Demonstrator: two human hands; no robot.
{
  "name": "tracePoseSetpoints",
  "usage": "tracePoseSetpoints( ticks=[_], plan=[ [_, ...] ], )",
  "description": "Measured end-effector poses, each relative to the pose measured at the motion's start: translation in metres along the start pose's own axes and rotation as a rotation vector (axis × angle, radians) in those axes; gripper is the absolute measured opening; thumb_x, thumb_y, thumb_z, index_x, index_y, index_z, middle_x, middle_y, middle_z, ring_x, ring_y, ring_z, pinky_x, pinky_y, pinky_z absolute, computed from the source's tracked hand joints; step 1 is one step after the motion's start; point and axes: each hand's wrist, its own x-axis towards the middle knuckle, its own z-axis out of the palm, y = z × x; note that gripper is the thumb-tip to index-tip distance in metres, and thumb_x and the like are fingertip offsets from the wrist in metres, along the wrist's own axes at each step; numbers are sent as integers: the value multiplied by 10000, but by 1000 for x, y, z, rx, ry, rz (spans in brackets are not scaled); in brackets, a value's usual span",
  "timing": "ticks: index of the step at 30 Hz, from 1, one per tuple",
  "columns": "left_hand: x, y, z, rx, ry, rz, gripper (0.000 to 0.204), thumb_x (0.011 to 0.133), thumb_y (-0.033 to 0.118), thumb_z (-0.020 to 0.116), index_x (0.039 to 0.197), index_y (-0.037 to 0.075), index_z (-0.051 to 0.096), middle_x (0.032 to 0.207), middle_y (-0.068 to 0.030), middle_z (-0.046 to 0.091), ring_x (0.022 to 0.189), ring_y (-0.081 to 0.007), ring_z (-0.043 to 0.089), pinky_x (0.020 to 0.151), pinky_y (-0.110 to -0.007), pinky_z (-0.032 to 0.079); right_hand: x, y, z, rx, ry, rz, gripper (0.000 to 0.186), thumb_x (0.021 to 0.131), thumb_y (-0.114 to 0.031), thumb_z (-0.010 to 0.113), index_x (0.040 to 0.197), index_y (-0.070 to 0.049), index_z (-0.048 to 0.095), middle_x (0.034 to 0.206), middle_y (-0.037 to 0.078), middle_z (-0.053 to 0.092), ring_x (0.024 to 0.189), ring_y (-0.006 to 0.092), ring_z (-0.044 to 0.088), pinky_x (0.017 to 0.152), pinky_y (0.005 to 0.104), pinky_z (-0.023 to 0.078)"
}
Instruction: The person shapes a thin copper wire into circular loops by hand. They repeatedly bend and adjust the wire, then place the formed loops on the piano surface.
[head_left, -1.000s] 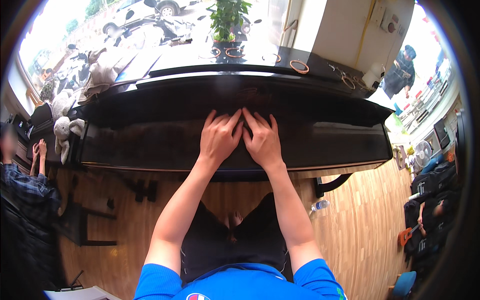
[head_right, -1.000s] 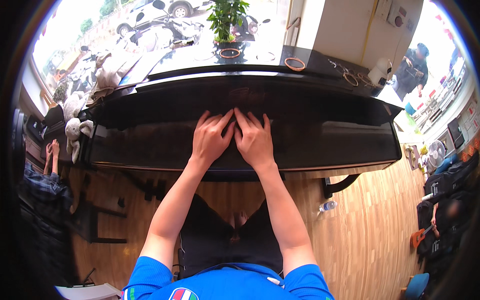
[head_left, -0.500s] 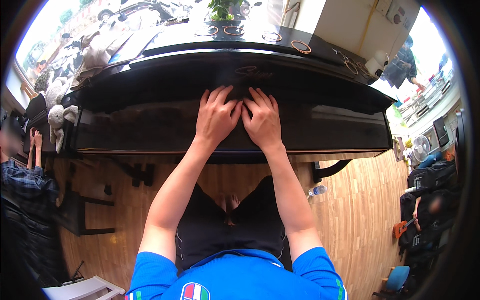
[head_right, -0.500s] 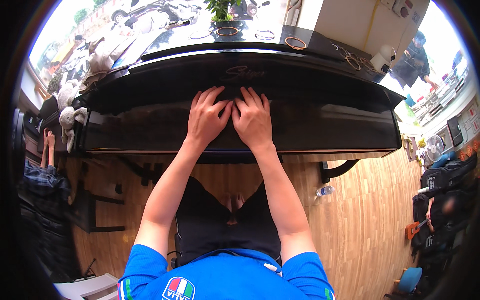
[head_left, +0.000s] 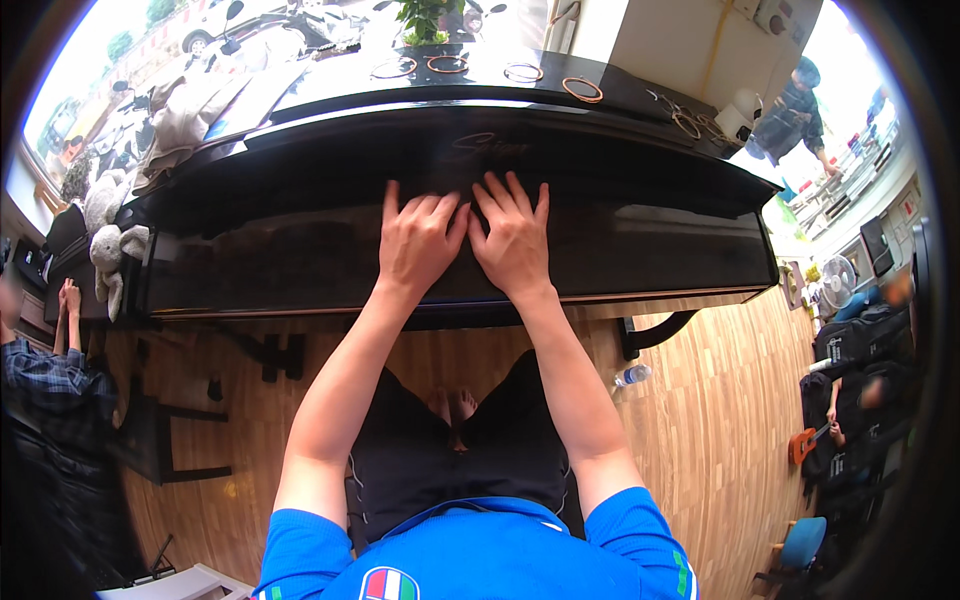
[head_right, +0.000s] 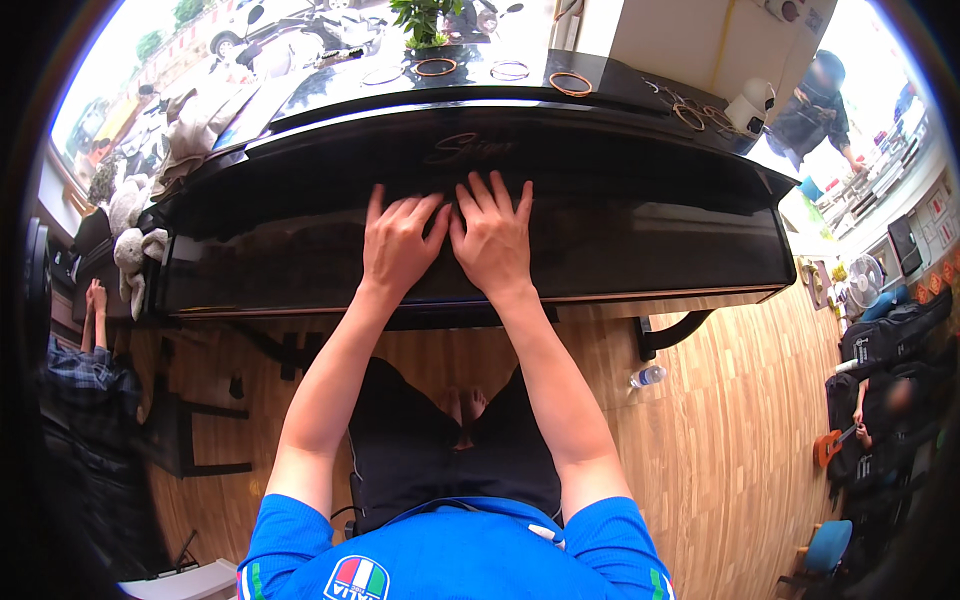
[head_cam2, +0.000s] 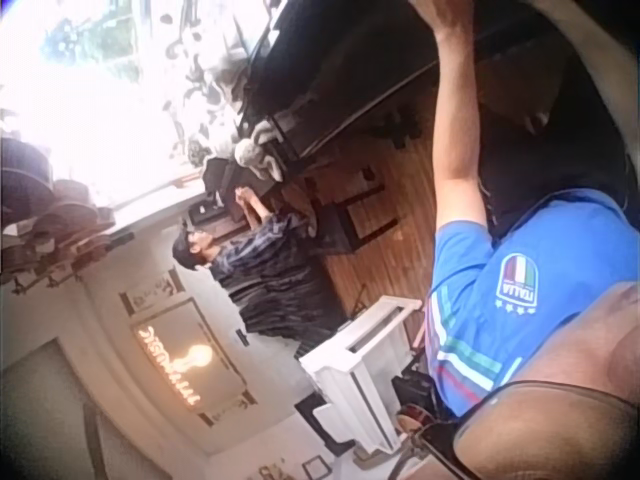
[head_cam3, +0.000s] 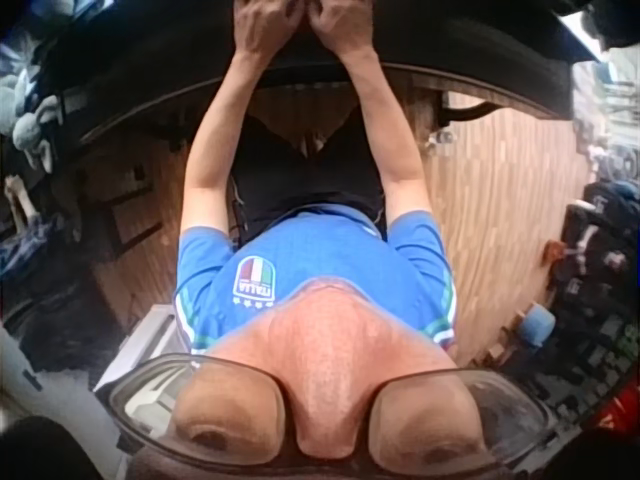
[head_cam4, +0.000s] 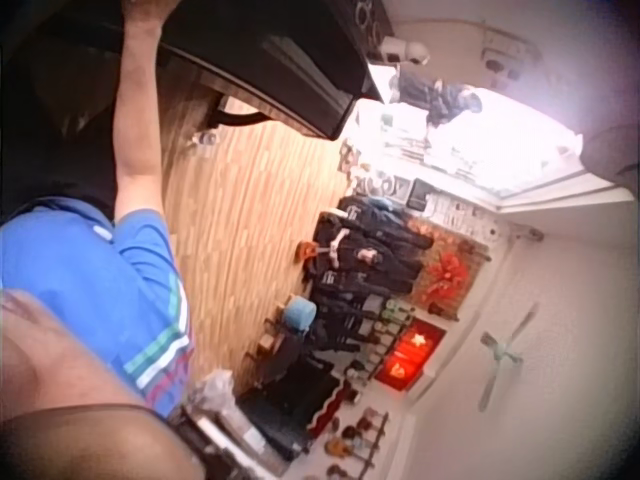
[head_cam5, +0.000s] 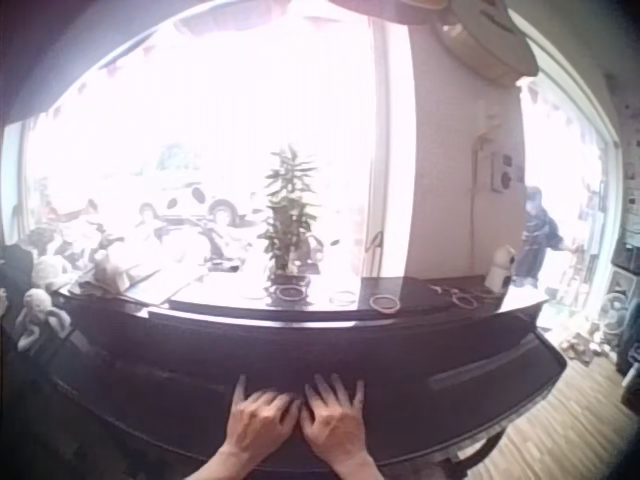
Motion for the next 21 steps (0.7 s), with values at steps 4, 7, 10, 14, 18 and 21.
tracePoseSetpoints(
  ticks=[4, 7, 10, 14, 18, 21],
  plan=[
    [5, 4, -3, 54, 133, 77, 136, 872, 229, 712, 893, 99, 745, 1028, -48, 716, 1032, -241, 668, 1057, -544, 423, -2, 0, 1, 170, -127, 136, 311, 884, -192, 660, 1151, -37, 693, 1219, 161, 659, 1163, 316, 608, 1042, 543, 416],
    [2, 1, 2, -24, 93, 4, 135, 872, 238, 711, 874, 106, 743, 980, -31, 714, 1013, -235, 666, 1065, -578, 400, -4, 4, 7, 175, -86, 95, 332, 888, -197, 656, 1177, -37, 683, 1229, 165, 656, 1161, 306, 612, 1050, 536, 407],
    [-1, 0, 5, -139, 17, -49, 137, 871, 219, 713, 930, 101, 750, 972, -37, 718, 986, -246, 675, 1077, -579, 384, -6, 3, 7, 202, -133, 138, 319, 890, -202, 655, 1159, -35, 698, 1244, 167, 656, 1175, 297, 609, 1067, 518, 395],
    [3, 3, -3, 8, 83, 40, 153, 877, 219, 710, 964, 100, 749, 940, -46, 717, 916, -245, 689, 1027, -548, 426, -4, 1, 3, 124, -150, 129, 362, 901, -215, 650, 1219, -47, 683, 1272, 166, 651, 1218, 292, 588, 1090, 511, 376],
    [3, 0, 3, -39, 115, 26, 202, 886, 241, 711, 1030, 101, 735, 897, -64, 719, 927, -245, 692, 999, -591, 432, -6, 4, 6, 51, -72, 46, 471, 900, -223, 652, 1339, -60, 597, 1265, 153, 656, 1217, 283, 591, 1093, 529, 368],
    [0, -1, 3, -118, 25, -59, 204, 878, 250, 715, 1010, 94, 733, 943, -67, 721, 991, -247, 678, 1011, -590, 432, -5, -1, 4, 117, -115, 134, 314, 887, -217, 650, 1144, -40, 691, 1241, 136, 670, 1206, 276, 589, 1049, 575, 395]
  ],
)
